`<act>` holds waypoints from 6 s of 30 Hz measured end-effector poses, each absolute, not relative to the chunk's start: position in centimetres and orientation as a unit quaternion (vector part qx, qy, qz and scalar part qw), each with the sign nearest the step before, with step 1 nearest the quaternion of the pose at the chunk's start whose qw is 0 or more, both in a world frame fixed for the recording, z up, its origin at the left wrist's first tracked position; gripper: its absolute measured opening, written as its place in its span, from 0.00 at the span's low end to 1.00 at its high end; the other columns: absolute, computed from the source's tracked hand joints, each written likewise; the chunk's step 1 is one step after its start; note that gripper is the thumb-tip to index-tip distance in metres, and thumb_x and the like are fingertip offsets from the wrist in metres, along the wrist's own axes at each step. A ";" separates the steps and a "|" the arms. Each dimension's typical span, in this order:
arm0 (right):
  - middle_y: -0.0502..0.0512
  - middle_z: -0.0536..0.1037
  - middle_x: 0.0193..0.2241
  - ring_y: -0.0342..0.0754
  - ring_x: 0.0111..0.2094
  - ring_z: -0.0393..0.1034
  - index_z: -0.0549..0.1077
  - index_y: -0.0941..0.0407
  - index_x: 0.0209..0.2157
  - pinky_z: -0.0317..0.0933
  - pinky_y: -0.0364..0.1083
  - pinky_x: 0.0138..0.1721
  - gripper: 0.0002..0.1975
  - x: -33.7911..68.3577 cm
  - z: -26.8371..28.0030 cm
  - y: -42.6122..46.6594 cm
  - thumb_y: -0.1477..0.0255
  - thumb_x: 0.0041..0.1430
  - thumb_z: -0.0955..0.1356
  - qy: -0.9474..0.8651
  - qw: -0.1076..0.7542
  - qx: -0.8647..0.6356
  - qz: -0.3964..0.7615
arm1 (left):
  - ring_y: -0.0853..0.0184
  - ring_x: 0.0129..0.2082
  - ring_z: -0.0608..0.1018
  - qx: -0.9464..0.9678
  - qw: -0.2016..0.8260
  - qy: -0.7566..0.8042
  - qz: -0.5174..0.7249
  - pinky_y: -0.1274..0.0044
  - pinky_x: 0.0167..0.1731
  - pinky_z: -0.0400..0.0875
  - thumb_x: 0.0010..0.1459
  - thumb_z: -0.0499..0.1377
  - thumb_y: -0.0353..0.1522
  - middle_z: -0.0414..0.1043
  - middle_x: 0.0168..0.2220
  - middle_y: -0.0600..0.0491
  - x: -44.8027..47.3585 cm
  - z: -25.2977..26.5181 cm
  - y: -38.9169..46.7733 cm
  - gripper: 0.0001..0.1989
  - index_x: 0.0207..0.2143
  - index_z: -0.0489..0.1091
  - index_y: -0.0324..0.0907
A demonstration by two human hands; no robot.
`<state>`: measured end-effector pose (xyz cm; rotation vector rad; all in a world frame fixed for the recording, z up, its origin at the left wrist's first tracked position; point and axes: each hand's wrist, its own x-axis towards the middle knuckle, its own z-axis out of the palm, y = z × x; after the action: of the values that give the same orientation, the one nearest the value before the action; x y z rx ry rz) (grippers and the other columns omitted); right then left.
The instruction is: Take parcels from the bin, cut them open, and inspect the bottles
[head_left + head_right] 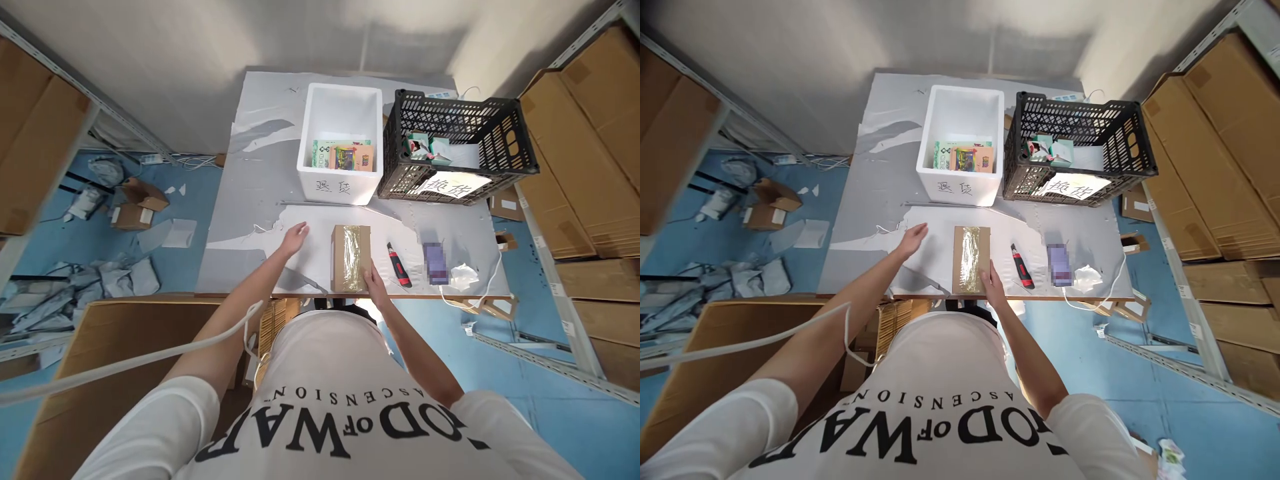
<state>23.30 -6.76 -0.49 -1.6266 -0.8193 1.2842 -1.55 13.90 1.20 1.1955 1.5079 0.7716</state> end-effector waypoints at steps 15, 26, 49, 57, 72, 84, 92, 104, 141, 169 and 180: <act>0.53 0.76 0.49 0.51 0.51 0.72 0.68 0.46 0.54 0.68 0.52 0.51 0.29 20.3 0.7 -10.9 0.57 0.50 0.72 -0.080 0.516 -0.613 0.593 | 0.61 0.48 0.76 0.661 0.539 0.475 0.219 0.69 0.51 0.68 0.57 0.56 0.38 0.74 0.49 0.46 3.2 1.0 12.8 0.19 0.49 0.70 0.40; 0.52 0.74 0.52 0.47 0.50 0.71 0.62 0.42 0.63 0.68 0.47 0.47 0.32 26.6 1.6 -1.4 0.55 0.56 0.66 -0.225 0.461 -0.644 0.568 | 0.61 0.44 0.79 0.582 0.455 0.604 0.297 0.69 0.46 0.73 0.59 0.57 0.43 0.76 0.47 0.46 -2.3 2.0 3.4 0.19 0.48 0.68 0.42; 0.60 0.63 0.63 0.57 0.63 0.59 0.65 0.51 0.59 0.56 0.57 0.61 0.36 27.1 -5.2 -4.7 0.68 0.44 0.71 -0.291 0.411 -0.678 0.536 | 0.54 0.56 0.72 0.586 0.490 0.588 0.264 0.61 0.55 0.66 0.46 0.66 0.42 0.70 0.54 0.42 -4.3 -2.5 2.6 0.31 0.52 0.65 0.42; 0.58 0.72 0.54 0.54 0.55 0.67 0.67 0.51 0.52 0.61 0.56 0.56 0.30 25.3 -4.6 -3.9 0.69 0.43 0.71 -0.308 0.394 -0.664 0.556 | 0.54 0.55 0.73 0.596 0.516 0.573 0.227 0.63 0.55 0.67 0.47 0.64 0.41 0.73 0.52 0.43 -4.8 -4.9 4.2 0.29 0.52 0.68 0.40; 0.55 0.77 0.37 0.51 0.38 0.71 0.67 0.53 0.35 0.63 0.49 0.40 0.20 25.9 -0.6 -4.0 0.51 0.53 0.65 -0.351 0.347 -0.712 0.500 | 0.58 0.38 0.78 0.635 0.424 0.618 0.189 0.71 0.41 0.71 0.60 0.52 0.47 0.80 0.40 0.48 -3.6 -0.2 3.2 0.26 0.48 0.77 0.38; 0.56 0.77 0.42 0.50 0.40 0.72 0.70 0.52 0.36 0.67 0.46 0.33 0.22 25.2 -2.0 -4.4 0.47 0.53 0.63 -0.305 0.305 -0.740 0.516 | 0.53 0.39 0.79 0.604 0.423 0.658 0.152 0.68 0.40 0.71 0.58 0.52 0.50 0.81 0.36 0.45 -3.6 -1.3 3.4 0.25 0.36 0.80 0.41; 0.58 0.76 0.47 0.50 0.44 0.72 0.70 0.53 0.44 0.67 0.50 0.44 0.20 26.1 -3.6 -6.4 0.58 0.53 0.63 -0.295 0.349 -0.737 0.498 | 0.58 0.46 0.79 0.533 0.495 0.642 0.242 0.66 0.49 0.71 0.56 0.54 0.41 0.78 0.44 0.44 -5.2 -4.1 1.6 0.21 0.45 0.75 0.38; 0.55 0.76 0.46 0.53 0.50 0.70 0.66 0.50 0.42 0.64 0.55 0.49 0.19 24.3 -4.1 -7.9 0.67 0.45 0.69 -0.328 0.349 -0.702 0.527 | 0.56 0.38 0.80 0.595 0.504 0.596 0.191 0.67 0.43 0.75 0.47 0.63 0.45 0.80 0.34 0.53 -5.2 -2.6 -1.0 0.24 0.46 0.76 0.46; 0.58 0.72 0.52 0.55 0.55 0.66 0.63 0.50 0.47 0.62 0.56 0.52 0.26 27.3 -4.8 -7.7 0.64 0.44 0.71 -0.403 0.323 -0.692 0.505 | 0.57 0.45 0.79 0.642 0.497 0.545 0.210 0.68 0.48 0.72 0.52 0.58 0.39 0.78 0.47 0.49 -5.3 -5.1 -1.6 0.26 0.53 0.72 0.40; 0.59 0.77 0.43 0.50 0.42 0.73 0.67 0.53 0.41 0.66 0.52 0.46 0.18 26.8 -3.5 -5.5 0.58 0.60 0.56 -0.390 0.305 -0.744 0.450 | 0.59 0.46 0.79 0.544 0.498 0.634 0.232 0.70 0.50 0.71 0.53 0.55 0.38 0.79 0.43 0.46 -5.4 -4.6 0.6 0.21 0.46 0.76 0.38; 0.58 0.74 0.49 0.53 0.54 0.68 0.65 0.51 0.44 0.60 0.58 0.56 0.21 26.1 -5.8 -7.3 0.66 0.47 0.69 -0.394 0.293 -0.708 0.507 | 0.59 0.36 0.79 0.594 0.509 0.597 0.178 0.70 0.41 0.75 0.47 0.63 0.40 0.80 0.34 0.52 -4.6 -3.8 -0.6 0.23 0.45 0.76 0.40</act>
<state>26.09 -7.34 -5.79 -1.8867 -1.0493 1.3506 -4.61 -0.59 -3.83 1.4317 1.4378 0.4281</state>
